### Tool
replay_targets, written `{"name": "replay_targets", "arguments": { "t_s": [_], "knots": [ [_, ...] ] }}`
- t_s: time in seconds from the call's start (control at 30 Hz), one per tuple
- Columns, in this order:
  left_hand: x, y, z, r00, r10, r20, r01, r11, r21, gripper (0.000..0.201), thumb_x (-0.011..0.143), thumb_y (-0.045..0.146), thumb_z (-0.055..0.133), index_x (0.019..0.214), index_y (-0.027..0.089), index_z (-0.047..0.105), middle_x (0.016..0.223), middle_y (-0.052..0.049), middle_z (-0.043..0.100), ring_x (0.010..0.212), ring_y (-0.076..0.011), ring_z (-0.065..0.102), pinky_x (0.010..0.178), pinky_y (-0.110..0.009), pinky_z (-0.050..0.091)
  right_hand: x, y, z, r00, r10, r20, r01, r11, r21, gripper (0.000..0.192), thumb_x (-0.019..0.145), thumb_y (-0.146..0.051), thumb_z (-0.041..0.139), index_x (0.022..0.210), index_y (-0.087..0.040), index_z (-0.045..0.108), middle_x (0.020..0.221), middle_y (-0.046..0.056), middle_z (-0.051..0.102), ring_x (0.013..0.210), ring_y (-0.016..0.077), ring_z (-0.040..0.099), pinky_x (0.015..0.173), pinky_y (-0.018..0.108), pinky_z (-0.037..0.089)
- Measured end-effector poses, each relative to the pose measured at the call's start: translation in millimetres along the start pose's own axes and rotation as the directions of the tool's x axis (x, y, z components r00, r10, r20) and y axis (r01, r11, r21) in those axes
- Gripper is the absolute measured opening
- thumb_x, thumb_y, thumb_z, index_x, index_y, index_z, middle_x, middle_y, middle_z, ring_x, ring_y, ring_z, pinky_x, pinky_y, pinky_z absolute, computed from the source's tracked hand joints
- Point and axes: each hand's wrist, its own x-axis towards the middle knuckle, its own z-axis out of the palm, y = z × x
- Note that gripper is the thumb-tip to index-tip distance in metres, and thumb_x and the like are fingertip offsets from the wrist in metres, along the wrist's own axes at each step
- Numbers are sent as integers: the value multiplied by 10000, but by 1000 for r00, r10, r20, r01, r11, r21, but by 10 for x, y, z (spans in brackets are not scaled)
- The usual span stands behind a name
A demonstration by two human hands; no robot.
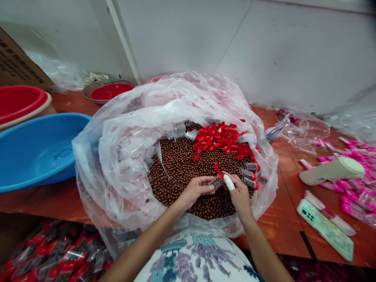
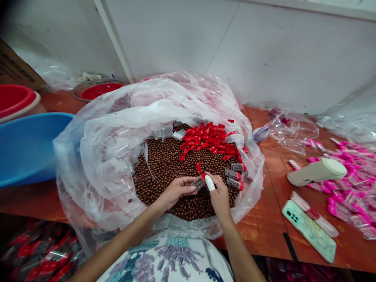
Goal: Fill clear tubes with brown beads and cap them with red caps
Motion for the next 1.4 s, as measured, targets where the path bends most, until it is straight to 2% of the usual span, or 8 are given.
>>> {"name": "replay_targets", "arguments": {
  "t_s": [0.2,0.43,0.6,0.77,0.83,0.97,1.13,1.4],
  "knots": [
    [-57,-13,44,997,74,-15,-73,996,51,459,622,231,740,1062,133,651,1036,-97,654,881,-199,601,772,-317,498,-69,-61,21,990,-142,-12,139,979,-147,305,863,-319,451,1104,-240,621,912,37,589,875,178,550,818,321,410],
    [-118,-40,88,994,104,-15,-103,993,59,448,639,244,731,1069,146,650,1017,-86,661,829,-185,610,763,-323,500,-102,-80,85,979,-176,-103,160,977,-143,261,872,-300,449,1029,-239,648,908,33,588,866,176,551,810,321,417],
    [-153,-31,92,989,118,-87,-118,993,10,422,621,206,739,1032,141,665,983,-84,669,832,-189,607,748,-324,502,-89,-46,61,969,-245,37,248,951,-184,299,875,-289,445,1139,-265,583,968,40,563,921,183,543,838,331,420],
    [-191,-25,77,984,115,-140,-119,993,-23,388,603,172,743,983,133,682,912,-76,686,735,-135,602,693,-238,475,-98,-16,41,924,-324,201,366,902,-230,640,730,-341,648,1313,-248,401,1139,79,497,1065,234,489,920,373,405],
    [-210,-29,92,984,96,-151,-105,993,-51,401,594,183,751,985,133,679,900,-76,685,726,-141,605,697,-261,485,-104,-48,35,921,-319,224,363,911,-198,557,788,-318,580,1312,-252,401,1157,79,494,1082,223,483,933,372,397],
    [-244,-23,145,979,141,-145,-146,989,-18,404,597,212,759,986,136,682,964,-87,670,811,-182,607,731,-317,510,-134,-172,56,955,-254,150,269,959,-90,333,893,-278,405,1204,-276,525,1072,52,554,1015,190,524,911,362,401],
    [-259,-11,173,974,188,-124,-187,982,18,406,631,233,738,1022,146,670,1028,-91,657,868,-202,602,732,-322,517,-193,-255,125,980,-198,-20,197,979,-43,289,889,-273,422,1127,-267,585,1008,44,579,961,189,547,881,362,410],
    [-285,3,147,964,201,-176,-196,980,42,373,607,209,749,965,140,672,938,-69,681,805,-172,607,735,-267,471,-119,-33,90,865,-450,221,501,802,-325,636,718,-301,635,1291,-206,376,1185,118,509,1103,268,489,928,438,413]
  ]
}}
